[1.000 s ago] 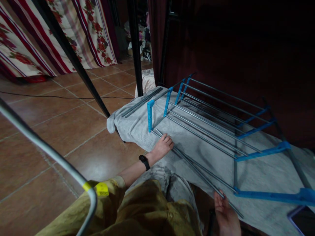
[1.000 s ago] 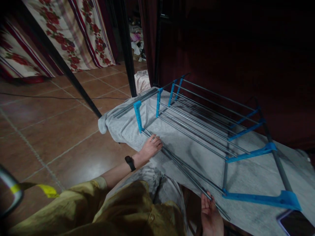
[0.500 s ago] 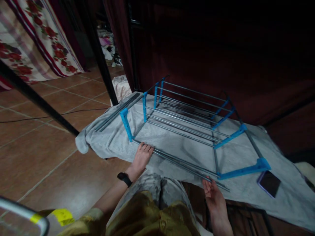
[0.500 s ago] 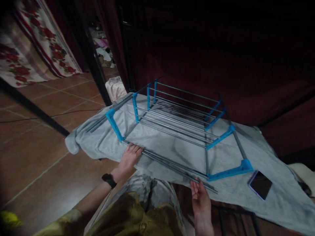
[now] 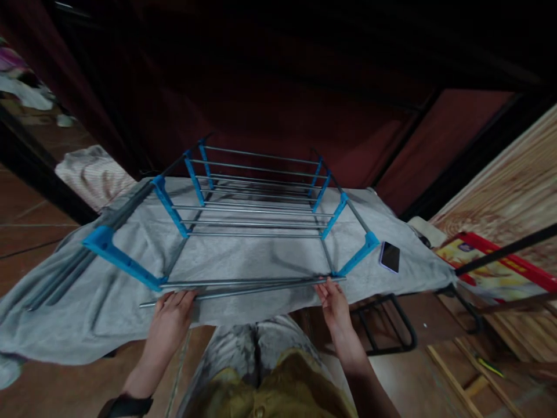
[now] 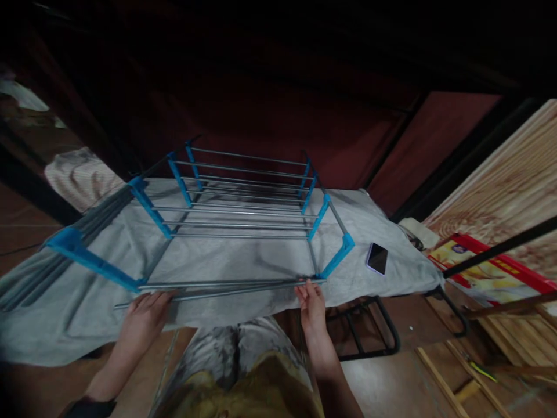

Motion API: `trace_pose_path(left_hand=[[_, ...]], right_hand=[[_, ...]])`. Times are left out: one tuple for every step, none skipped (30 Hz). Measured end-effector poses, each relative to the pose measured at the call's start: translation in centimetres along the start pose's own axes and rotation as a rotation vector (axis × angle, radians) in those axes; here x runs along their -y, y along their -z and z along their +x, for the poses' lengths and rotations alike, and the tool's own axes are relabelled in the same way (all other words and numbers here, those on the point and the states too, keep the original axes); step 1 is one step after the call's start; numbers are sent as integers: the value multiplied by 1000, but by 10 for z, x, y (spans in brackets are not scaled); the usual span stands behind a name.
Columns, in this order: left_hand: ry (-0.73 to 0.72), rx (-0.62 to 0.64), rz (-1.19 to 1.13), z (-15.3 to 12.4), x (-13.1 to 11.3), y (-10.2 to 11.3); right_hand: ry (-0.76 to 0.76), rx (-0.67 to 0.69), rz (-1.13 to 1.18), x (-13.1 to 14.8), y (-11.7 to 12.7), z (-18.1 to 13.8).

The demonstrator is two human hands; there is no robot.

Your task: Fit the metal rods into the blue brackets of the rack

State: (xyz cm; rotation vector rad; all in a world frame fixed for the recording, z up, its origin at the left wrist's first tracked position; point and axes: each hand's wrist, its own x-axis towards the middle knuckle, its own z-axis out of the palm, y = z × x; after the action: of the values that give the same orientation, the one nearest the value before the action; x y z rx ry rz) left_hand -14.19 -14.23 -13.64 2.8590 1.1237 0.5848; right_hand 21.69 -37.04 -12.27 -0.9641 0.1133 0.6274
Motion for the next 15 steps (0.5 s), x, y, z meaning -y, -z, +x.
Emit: trace_pose_path(left_hand=[[15,-10,-8,-1,3,-1],[31,-23,-19,-2,6,-1],[45,-36,-29,-3,9,-2],[59,-48,-36,-3,12,-4],[72,-58,-38,-4,15,-5],[83,-64,-35,-5,18,-6],[89,-67,-29,-5,20,-7],[93,-68,-20,-5,22,-8],[97,-71,-11,-5,23,-8],[100,-74,-3,-5,23,-7],[109,-79,5,-5,23,-6],[127,-89,19,-4,22,-5],[153,-102,40,-4,22,-4],[186,-120,68,-4,21,-2],[221,-140,100,-5,21,-1]], right_hand=[[1,3,4,2,-3,-1],[6,8,7,3,-6,-1],[14,14,8,5,-8,-2],[22,20,8,7,-11,-2],[29,28,6,9,-13,-3],[35,35,2,10,-15,-2],[41,40,-5,12,-17,-2],[48,44,-11,13,-19,-1],[58,46,-18,14,-20,0],[68,48,-26,15,-22,2],[81,49,-32,16,-23,4],[91,52,-36,17,-24,6],[96,58,-40,18,-25,8],[100,62,-43,19,-26,11],[102,64,-44,20,-28,13]])
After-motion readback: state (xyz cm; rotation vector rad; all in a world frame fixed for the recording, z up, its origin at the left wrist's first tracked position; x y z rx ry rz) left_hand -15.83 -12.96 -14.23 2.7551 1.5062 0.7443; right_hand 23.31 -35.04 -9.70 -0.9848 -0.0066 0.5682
